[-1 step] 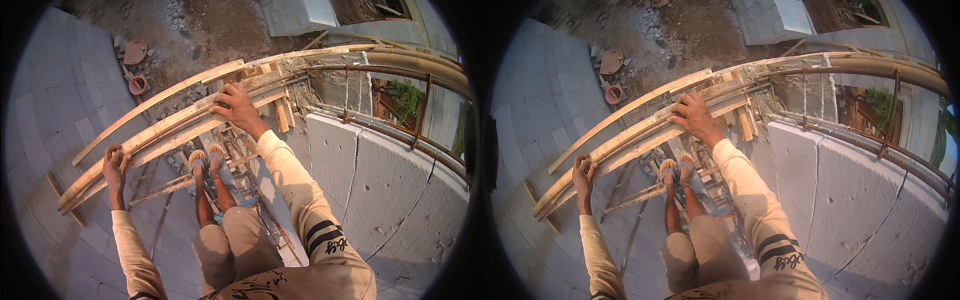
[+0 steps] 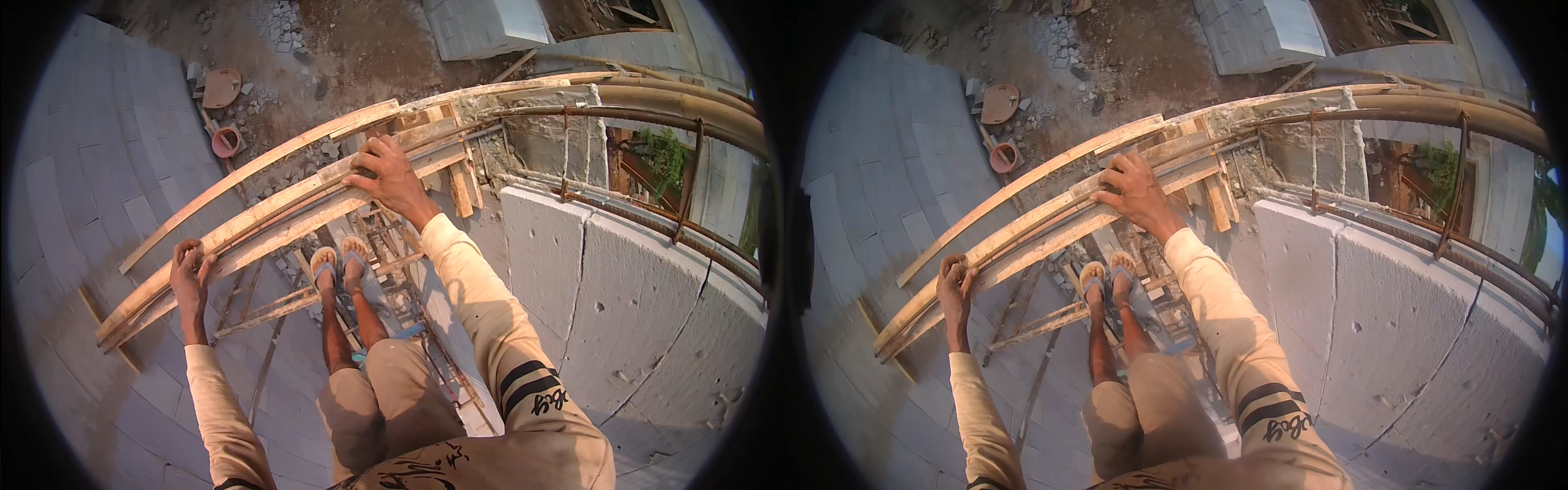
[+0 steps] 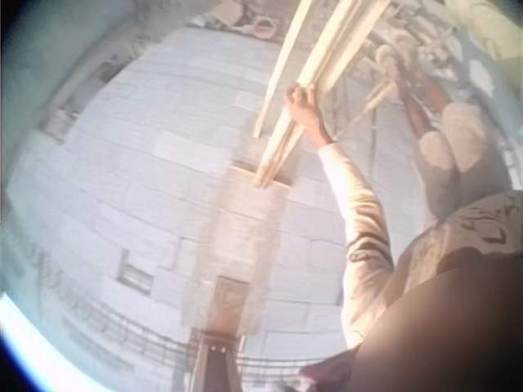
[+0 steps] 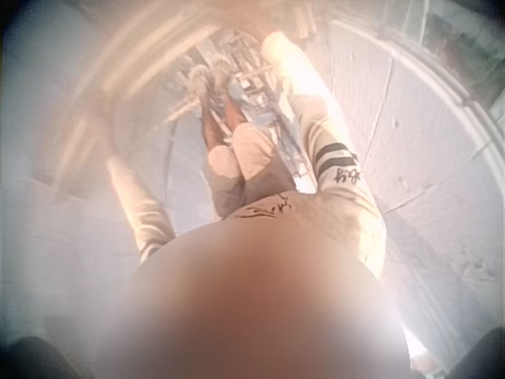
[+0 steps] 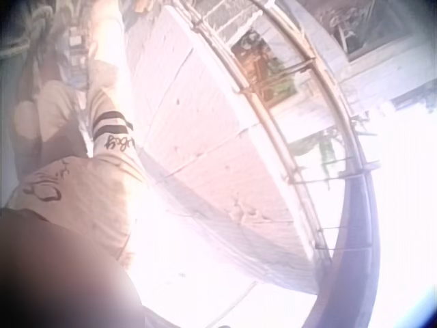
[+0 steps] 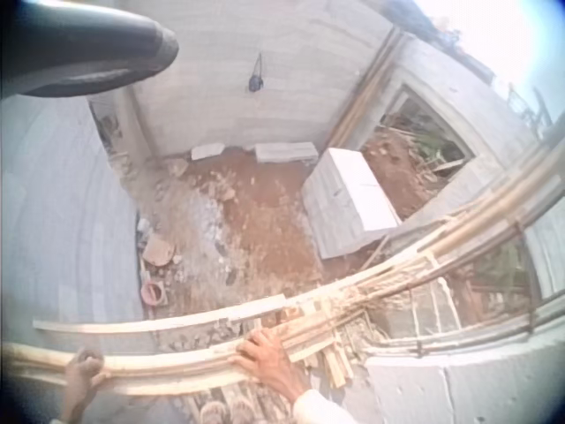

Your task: The person stands on a scaffold and uses a hammer to drive nails into curved wooden planks, securing them to a concrete wall. The person repeatedly adjusts the planks and hammers nails to assemble a curved wooden formwork structure.

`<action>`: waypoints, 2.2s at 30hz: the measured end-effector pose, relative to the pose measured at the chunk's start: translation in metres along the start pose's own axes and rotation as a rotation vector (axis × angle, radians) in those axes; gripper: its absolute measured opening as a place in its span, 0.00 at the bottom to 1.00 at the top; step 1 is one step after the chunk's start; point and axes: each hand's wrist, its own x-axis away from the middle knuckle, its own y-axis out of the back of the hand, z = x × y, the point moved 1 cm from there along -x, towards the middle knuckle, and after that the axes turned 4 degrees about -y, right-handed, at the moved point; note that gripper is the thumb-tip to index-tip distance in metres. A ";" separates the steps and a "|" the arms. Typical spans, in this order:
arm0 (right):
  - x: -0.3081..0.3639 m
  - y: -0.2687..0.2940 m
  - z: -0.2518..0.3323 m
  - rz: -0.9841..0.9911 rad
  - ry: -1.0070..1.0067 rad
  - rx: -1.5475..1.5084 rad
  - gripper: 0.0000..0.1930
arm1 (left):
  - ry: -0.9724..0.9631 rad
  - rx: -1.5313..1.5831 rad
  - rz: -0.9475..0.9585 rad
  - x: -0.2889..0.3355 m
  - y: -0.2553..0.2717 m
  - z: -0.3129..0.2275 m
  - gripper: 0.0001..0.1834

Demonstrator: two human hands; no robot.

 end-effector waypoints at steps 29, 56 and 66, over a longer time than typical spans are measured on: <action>-0.002 -0.014 -0.004 0.005 -0.049 0.050 0.21 | -0.351 -0.146 0.296 -0.075 -0.109 -0.142 0.17; -0.008 -0.023 -0.007 -0.086 -0.103 -0.106 0.15 | -0.280 -0.085 0.354 -0.086 -0.108 -0.133 0.26; -0.010 -0.015 -0.007 -0.098 -0.072 -0.083 0.14 | -0.495 -0.329 0.186 -0.084 -0.115 -0.141 0.14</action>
